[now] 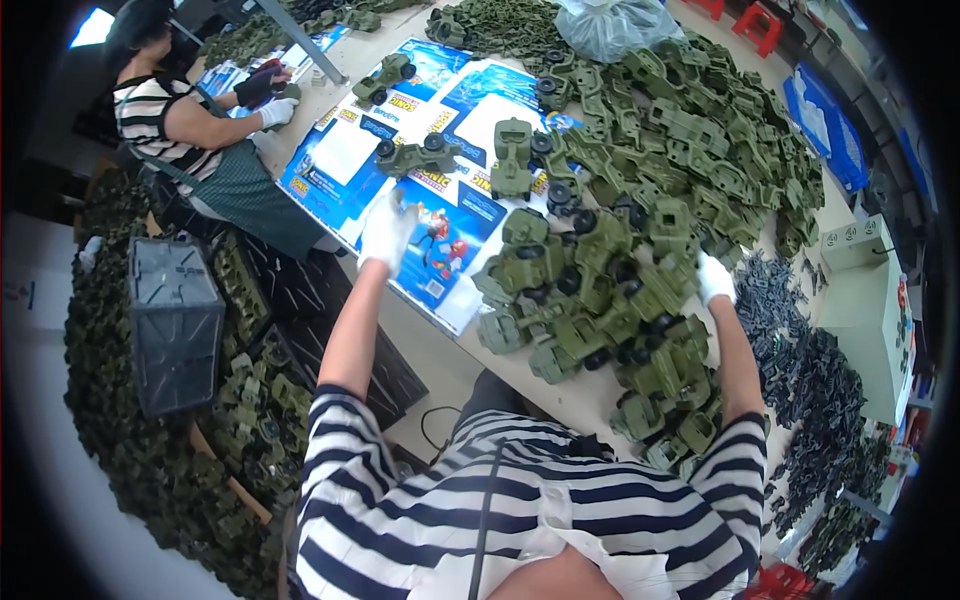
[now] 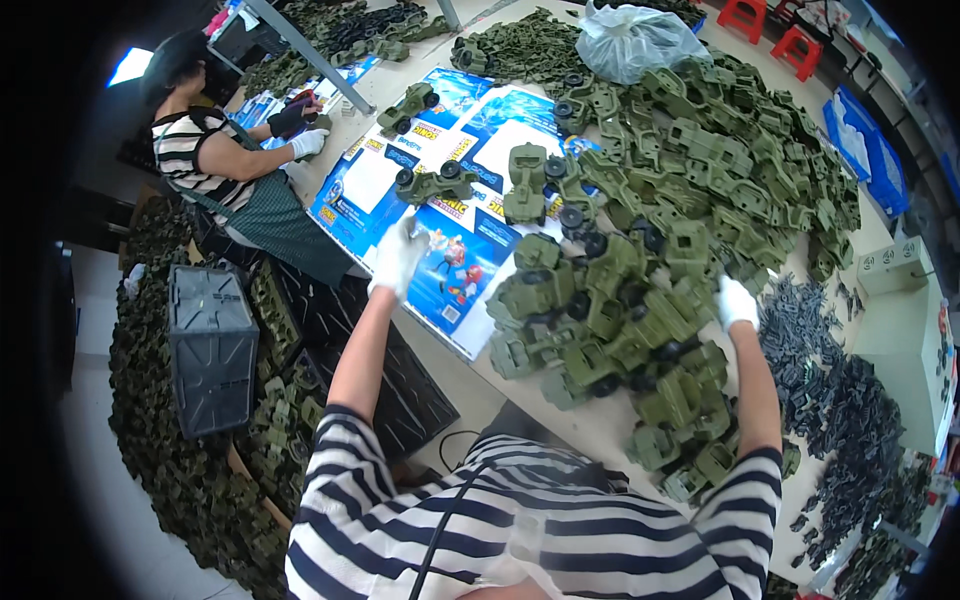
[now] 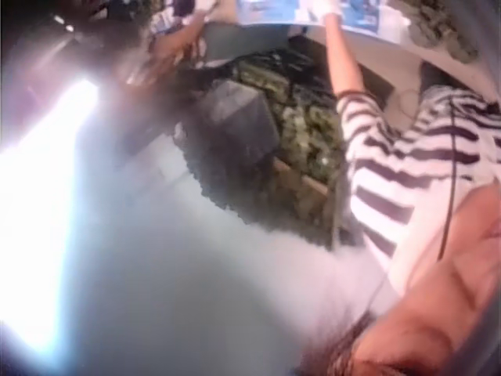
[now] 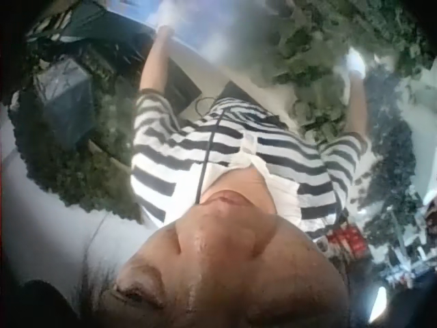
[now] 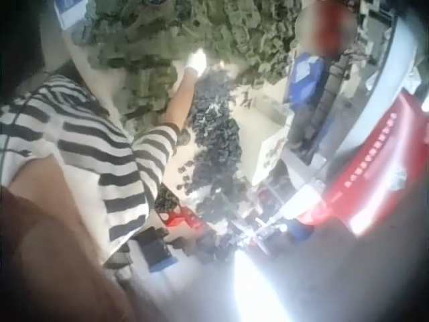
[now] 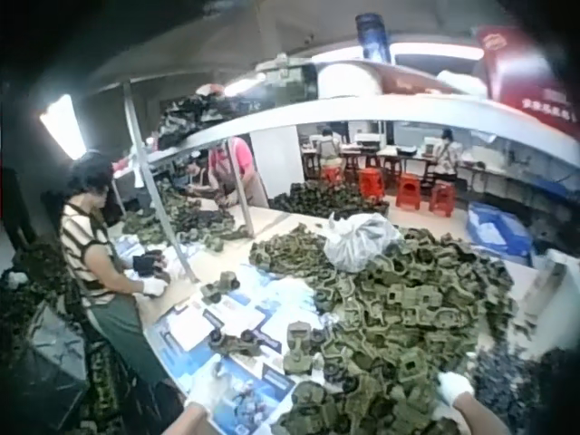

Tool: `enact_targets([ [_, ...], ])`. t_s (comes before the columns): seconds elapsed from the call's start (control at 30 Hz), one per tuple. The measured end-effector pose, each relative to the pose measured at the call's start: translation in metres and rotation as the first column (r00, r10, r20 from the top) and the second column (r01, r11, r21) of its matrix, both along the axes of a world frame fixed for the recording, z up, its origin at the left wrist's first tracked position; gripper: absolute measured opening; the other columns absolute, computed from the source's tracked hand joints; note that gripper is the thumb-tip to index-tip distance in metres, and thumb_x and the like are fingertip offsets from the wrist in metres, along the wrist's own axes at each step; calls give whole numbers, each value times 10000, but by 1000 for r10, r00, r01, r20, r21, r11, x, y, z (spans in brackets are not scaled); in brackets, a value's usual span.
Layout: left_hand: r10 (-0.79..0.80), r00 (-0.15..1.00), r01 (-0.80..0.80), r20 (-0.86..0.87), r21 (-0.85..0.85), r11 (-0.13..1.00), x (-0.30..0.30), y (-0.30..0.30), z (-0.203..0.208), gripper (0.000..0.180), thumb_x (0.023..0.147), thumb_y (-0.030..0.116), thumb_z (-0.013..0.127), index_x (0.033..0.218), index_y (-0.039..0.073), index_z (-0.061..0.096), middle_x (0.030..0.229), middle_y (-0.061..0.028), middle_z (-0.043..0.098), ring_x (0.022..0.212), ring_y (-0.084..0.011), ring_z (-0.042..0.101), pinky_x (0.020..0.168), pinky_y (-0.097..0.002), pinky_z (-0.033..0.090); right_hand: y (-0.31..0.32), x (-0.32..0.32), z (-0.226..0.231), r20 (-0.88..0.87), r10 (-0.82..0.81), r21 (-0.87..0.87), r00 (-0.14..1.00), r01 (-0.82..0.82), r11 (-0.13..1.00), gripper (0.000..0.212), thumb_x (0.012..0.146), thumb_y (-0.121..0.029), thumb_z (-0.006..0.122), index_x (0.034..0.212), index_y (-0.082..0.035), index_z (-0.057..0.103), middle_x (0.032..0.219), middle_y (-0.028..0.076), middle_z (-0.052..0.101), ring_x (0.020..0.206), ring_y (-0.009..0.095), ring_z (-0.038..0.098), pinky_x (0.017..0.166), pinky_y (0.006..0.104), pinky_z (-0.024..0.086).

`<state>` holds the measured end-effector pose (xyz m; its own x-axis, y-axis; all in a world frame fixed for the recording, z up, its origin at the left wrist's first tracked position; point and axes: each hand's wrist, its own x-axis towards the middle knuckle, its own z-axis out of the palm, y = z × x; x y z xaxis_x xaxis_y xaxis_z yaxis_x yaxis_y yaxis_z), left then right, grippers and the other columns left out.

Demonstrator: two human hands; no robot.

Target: The person assembles green plastic toy tanks by hand. They pick up tank bodies and black wheels from piles on a table, snap the wheels onto the bodies, and place the completed units into blue plastic bins.

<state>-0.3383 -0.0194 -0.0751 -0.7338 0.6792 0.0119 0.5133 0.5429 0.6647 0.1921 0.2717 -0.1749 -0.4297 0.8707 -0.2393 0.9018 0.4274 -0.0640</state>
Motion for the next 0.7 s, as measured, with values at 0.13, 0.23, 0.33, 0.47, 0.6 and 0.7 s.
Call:
enact_targets([
  [0.13,264,-82,-486,961,-269,831,-120,88,-96,1018,726,636,756,1406,-6,351,1333,-285,460,1030,-422,579,892,-498,519,-7,47,16,-418,-290,11,861,324,946,282,898,-258,603,1140,-123,658,852,115,700,722,260,665,700,337,535],
  [0.23,199,50,-662,979,-117,740,-113,144,-136,645,807,659,659,1199,157,558,1144,-140,641,1021,-290,630,845,-504,535,-65,48,107,-707,-698,-603,117,416,680,247,981,-252,549,1158,-97,627,894,-9,644,626,63,546,571,219,458],
  [0.33,-47,-33,-941,998,-15,339,-133,175,-178,421,814,389,773,1130,191,577,1035,-72,677,763,-233,678,702,-457,588,-114,13,158,-687,-653,-720,-319,180,670,276,973,-262,586,1203,-109,584,1077,29,637,819,94,604,593,213,472],
  [0.47,44,117,-859,992,79,505,-98,165,-121,288,920,388,616,1087,154,626,1063,-58,693,933,-234,675,900,-441,532,-215,-51,202,-612,-791,-791,-22,-11,612,441,814,-284,736,1143,-52,555,1024,59,616,608,140,584,507,228,480],
  [0.6,-180,150,-630,972,235,740,-110,124,-126,366,945,411,556,1154,119,623,1095,-75,688,1008,-239,663,912,-427,538,-278,-113,161,-118,-946,-937,301,-350,6,368,853,-75,717,1180,-33,556,929,126,678,662,138,663,481,230,482],
  [0.7,-261,194,-465,946,323,825,-86,81,-84,337,961,388,532,1131,112,624,1060,-86,689,927,-246,678,844,-428,565,-307,-127,138,-365,-647,-930,670,-228,288,275,862,-143,730,1113,-76,638,1095,46,660,896,139,659,726,259,521],
])
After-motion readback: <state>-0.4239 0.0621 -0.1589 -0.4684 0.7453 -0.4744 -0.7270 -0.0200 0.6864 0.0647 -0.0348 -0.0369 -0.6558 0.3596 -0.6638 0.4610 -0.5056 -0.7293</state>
